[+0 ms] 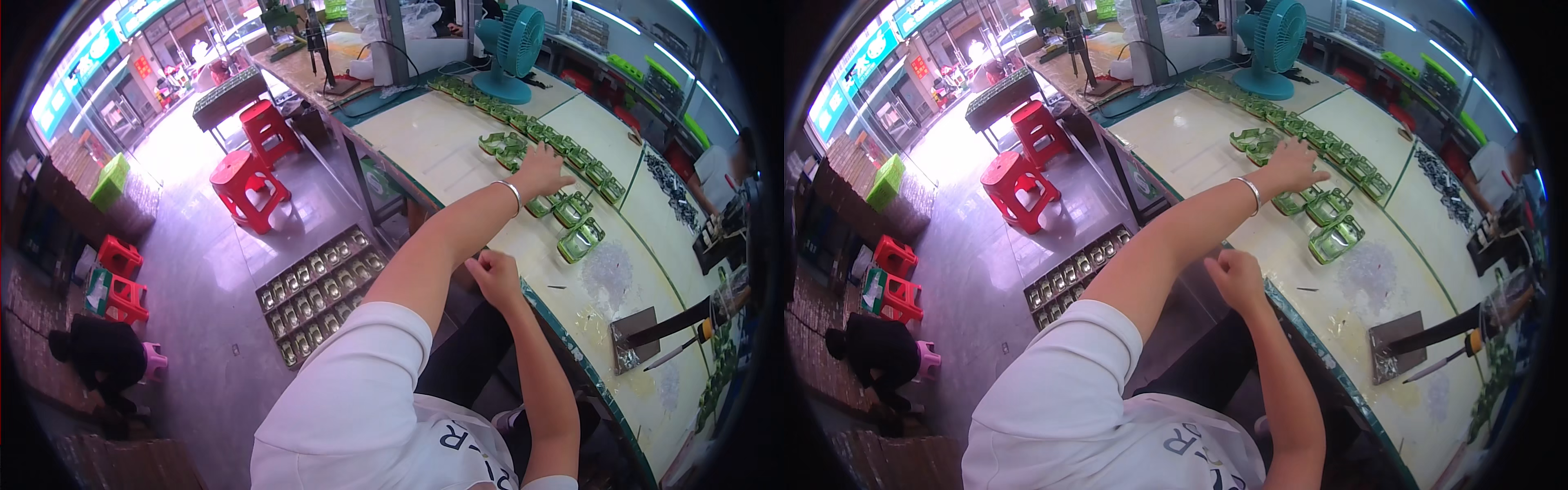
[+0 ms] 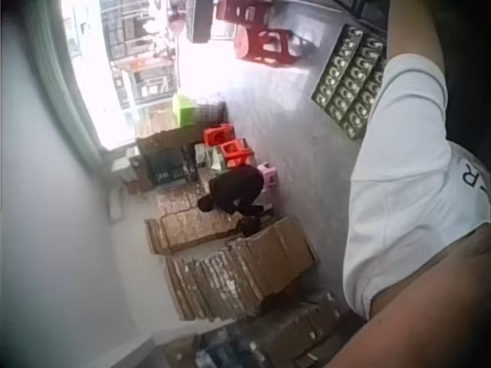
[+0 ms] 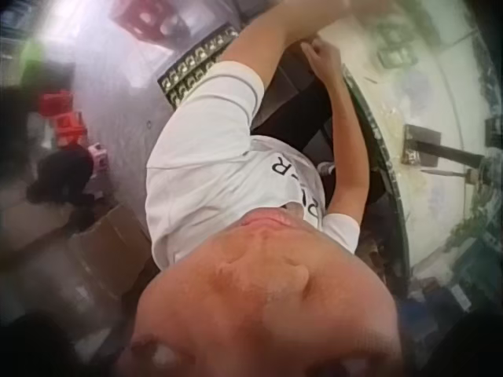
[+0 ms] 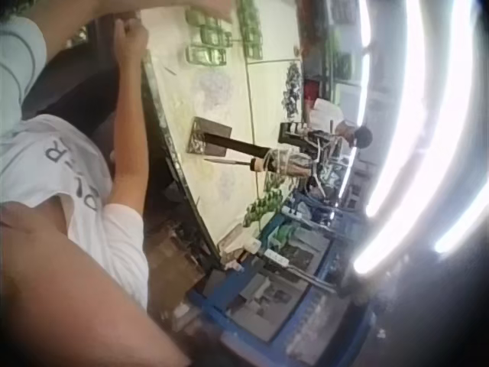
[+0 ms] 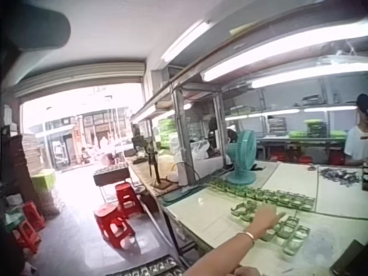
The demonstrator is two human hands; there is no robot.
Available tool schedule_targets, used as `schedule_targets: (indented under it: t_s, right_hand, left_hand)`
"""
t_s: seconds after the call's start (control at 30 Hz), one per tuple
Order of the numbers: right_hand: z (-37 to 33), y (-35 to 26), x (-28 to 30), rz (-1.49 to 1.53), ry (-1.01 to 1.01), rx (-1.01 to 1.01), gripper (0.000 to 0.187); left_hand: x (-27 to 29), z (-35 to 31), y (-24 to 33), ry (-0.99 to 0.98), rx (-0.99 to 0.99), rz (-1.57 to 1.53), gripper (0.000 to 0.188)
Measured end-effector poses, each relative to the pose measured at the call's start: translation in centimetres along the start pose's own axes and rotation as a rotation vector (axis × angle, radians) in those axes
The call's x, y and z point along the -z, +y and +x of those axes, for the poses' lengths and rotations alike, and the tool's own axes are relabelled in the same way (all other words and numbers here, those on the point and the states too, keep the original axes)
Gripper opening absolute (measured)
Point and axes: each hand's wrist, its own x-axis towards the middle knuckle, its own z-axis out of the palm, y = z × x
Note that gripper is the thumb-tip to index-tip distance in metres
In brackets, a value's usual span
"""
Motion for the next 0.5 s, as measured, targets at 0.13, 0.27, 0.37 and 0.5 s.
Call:
schedule_targets:
  t_s: [0.13, 0.27, 0.37, 0.5]
  right_hand:
    - [-9.1, 1.0, -0.8, 0.031, -0.12, -0.038, 0.028]
    - [-20.0, 9.8, 0.5, -0.16, -0.134, -0.576, 0.023]
    - [-35.7, 23.7, 4.8, -0.758, -0.295, -0.865, 0.026]
    - [-35.4, 22.1, 7.7, -0.989, -0.529, -1.1, 0.04]
  left_hand:
    - [1.3, -3.4, 3.3, -0.007, -0.287, 0.062, 0.067]
    - [0.5, -5.9, 0.8, 0.188, -0.326, 0.057, 0.064]
    - [1.6, -7.2, -1.4, 0.326, -0.249, -0.046, 0.064]
    - [2.3, -11.0, -5.0, 0.376, -0.026, -0.035, 0.065]
